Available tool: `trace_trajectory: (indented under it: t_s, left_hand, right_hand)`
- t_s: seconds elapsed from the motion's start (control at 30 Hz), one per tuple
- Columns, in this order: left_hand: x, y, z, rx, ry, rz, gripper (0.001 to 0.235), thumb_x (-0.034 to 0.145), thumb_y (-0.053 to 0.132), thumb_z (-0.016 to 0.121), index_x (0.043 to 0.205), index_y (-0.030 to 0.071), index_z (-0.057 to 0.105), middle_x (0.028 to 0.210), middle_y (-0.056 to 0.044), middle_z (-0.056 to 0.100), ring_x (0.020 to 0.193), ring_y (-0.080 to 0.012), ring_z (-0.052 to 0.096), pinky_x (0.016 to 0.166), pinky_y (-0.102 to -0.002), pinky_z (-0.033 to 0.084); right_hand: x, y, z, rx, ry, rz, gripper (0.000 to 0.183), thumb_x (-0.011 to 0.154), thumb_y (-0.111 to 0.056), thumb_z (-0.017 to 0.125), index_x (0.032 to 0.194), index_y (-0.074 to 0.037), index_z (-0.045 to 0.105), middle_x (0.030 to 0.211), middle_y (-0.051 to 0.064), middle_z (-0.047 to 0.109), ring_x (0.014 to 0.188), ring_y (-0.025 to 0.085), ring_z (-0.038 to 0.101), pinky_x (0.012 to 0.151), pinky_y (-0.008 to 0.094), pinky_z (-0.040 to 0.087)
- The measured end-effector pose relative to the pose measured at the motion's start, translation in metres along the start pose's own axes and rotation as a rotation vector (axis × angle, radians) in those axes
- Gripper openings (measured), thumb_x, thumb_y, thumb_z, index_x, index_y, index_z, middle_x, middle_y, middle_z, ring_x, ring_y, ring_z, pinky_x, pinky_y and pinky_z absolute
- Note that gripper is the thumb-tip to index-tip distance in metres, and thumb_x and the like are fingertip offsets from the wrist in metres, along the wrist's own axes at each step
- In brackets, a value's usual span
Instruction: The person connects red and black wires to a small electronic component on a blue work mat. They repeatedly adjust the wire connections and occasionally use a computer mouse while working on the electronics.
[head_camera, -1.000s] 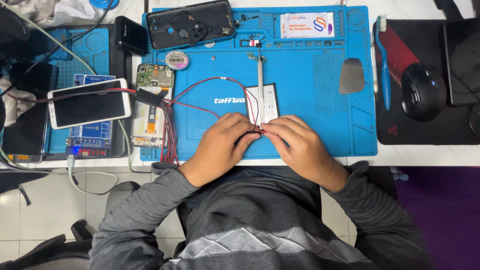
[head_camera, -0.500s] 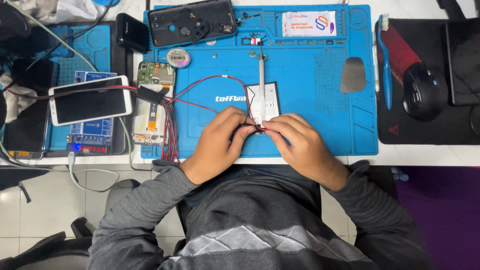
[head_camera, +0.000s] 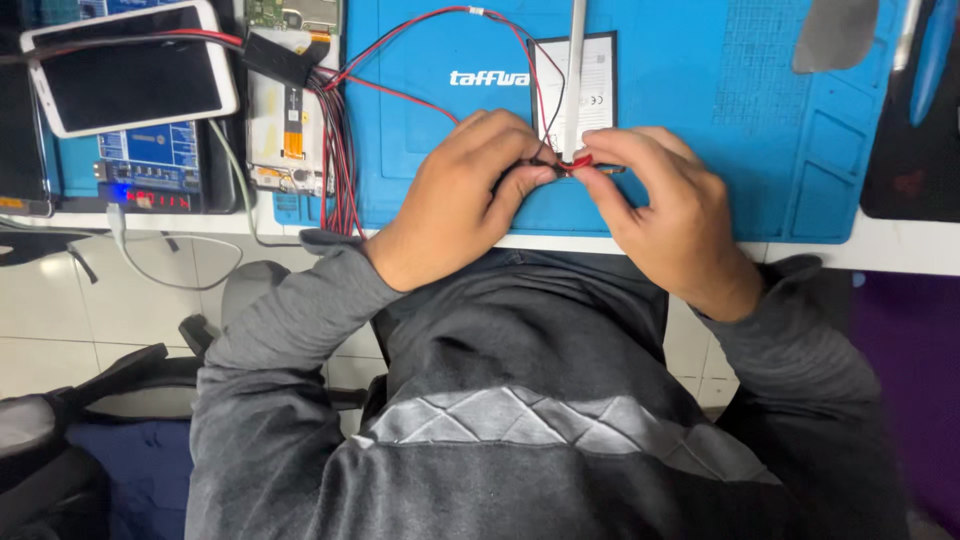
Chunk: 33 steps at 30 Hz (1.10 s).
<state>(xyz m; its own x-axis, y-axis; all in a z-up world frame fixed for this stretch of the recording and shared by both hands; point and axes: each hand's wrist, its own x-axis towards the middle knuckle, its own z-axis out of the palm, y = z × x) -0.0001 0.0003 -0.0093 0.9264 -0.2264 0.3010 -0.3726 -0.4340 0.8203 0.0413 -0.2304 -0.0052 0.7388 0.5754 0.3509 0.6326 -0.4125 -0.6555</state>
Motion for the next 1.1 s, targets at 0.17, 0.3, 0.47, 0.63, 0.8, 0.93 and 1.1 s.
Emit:
trace_trajectory:
  t_s: [0.17,0.3,0.47,0.63,0.8,0.93,1.1]
  left_hand:
    - [-0.001,0.006,-0.002,0.003,-0.023,-0.007,0.016,0.101,0.01,0.075,0.109,0.001,0.065,0.106,-0.01,0.064,0.1,-0.0314,0.062,0.088,-0.039,0.051]
    - [0.002,0.009,-0.003,0.005,-0.029,-0.009,0.015,0.1,0.01,0.075,0.11,0.003,0.066,0.106,-0.01,0.064,0.1,-0.0311,0.062,0.088,-0.039,0.051]
    - [0.002,0.005,-0.003,0.029,-0.039,0.012,0.014,0.1,0.01,0.075,0.108,0.003,0.066,0.105,-0.01,0.064,0.101,-0.0324,0.062,0.088,-0.04,0.051]
    - [0.006,0.013,-0.004,0.053,-0.027,-0.001,0.014,0.098,0.011,0.075,0.104,0.002,0.066,0.101,-0.012,0.064,0.096,-0.0343,0.061,0.084,-0.041,0.05]
    - [0.008,0.016,-0.003,0.073,-0.019,0.004,0.015,0.095,0.011,0.075,0.103,0.001,0.067,0.101,-0.012,0.066,0.095,-0.0337,0.062,0.082,-0.041,0.051]
    - [0.007,0.013,-0.002,0.082,-0.022,0.01,0.015,0.094,0.011,0.075,0.103,0.001,0.068,0.1,-0.012,0.066,0.095,-0.0334,0.062,0.082,-0.041,0.051]
    - [0.007,0.016,-0.002,0.084,-0.027,-0.005,0.015,0.094,0.011,0.075,0.102,0.001,0.068,0.1,-0.011,0.066,0.094,-0.0331,0.062,0.081,-0.041,0.051]
  right_hand:
    - [-0.001,-0.004,-0.002,-0.004,-0.013,0.008,0.017,0.1,0.001,0.081,0.111,0.002,0.069,0.108,0.012,0.073,0.103,0.026,0.073,0.087,0.034,0.059]
    - [0.002,-0.005,-0.002,0.003,-0.019,-0.011,0.017,0.101,0.001,0.081,0.112,0.001,0.068,0.109,0.012,0.074,0.106,0.026,0.072,0.09,0.034,0.06]
    - [0.001,0.001,-0.001,0.008,-0.018,-0.029,0.017,0.101,0.001,0.081,0.112,0.002,0.068,0.109,0.012,0.074,0.107,0.027,0.073,0.09,0.033,0.06]
    - [0.007,-0.006,-0.003,0.02,0.014,-0.035,0.016,0.095,0.0,0.079,0.106,0.002,0.068,0.103,0.013,0.074,0.101,0.028,0.073,0.087,0.037,0.059]
    - [0.008,-0.007,-0.002,0.061,0.019,-0.008,0.015,0.093,0.0,0.077,0.105,0.001,0.068,0.1,0.012,0.074,0.098,0.028,0.073,0.082,0.035,0.059]
    - [0.006,-0.004,0.001,0.061,0.031,-0.015,0.014,0.093,0.0,0.076,0.104,0.002,0.068,0.1,0.012,0.074,0.097,0.027,0.073,0.082,0.035,0.059]
    - [0.006,-0.006,0.001,0.055,0.03,-0.012,0.014,0.093,-0.001,0.076,0.103,0.002,0.068,0.099,0.013,0.074,0.097,0.027,0.073,0.082,0.034,0.059]
